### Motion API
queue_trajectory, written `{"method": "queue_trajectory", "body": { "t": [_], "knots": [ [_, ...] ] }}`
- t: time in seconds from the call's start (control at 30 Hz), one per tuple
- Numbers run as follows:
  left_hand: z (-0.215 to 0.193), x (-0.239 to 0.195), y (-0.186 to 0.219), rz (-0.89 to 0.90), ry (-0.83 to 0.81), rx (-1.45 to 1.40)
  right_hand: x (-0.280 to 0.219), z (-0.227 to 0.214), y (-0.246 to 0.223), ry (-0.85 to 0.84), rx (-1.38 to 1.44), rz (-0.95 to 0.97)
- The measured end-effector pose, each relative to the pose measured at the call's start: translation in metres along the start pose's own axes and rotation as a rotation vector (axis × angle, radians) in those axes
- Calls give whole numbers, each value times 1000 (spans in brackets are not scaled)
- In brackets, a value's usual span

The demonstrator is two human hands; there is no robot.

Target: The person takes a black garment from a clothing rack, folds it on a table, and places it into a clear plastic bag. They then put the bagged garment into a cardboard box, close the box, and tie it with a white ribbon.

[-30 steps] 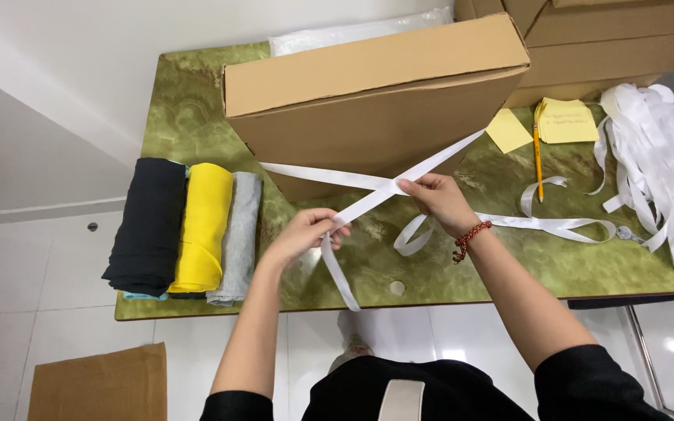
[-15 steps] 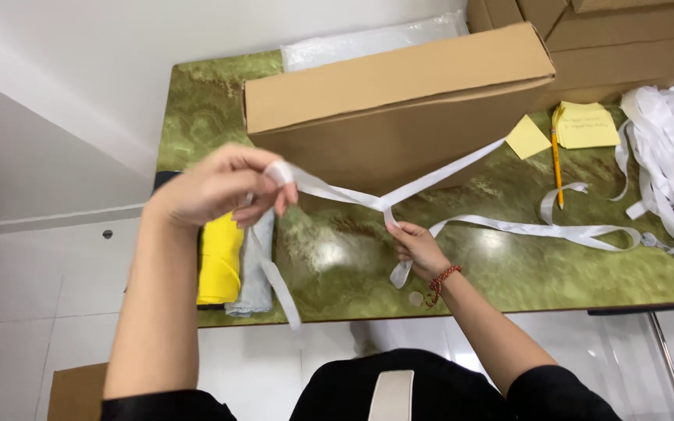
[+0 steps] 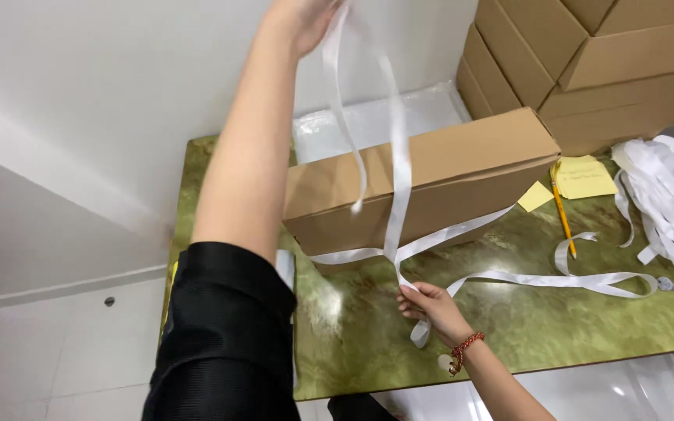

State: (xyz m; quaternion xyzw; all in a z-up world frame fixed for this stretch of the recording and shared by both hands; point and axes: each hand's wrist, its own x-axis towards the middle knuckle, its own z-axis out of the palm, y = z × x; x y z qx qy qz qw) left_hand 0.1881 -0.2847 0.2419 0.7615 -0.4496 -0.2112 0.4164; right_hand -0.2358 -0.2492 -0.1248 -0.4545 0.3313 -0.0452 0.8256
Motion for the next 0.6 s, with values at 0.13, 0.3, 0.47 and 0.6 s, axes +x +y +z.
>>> {"method": "queue_trajectory", "body": {
  "t": [0.13,0.3,0.47,0.6],
  "knots": [
    [43,12,-59,-153,30,286,-11,1,-12,44,28,20],
    [48,-75,-27,14,202,454,-16,-4,-12,-23,34,3],
    [102,-224,28,430,610,77,-33,5,-19,16,20,1],
    [192,-296,3,74,572,-11,-36,0,-17,-6,25,-8]
  ]
}}
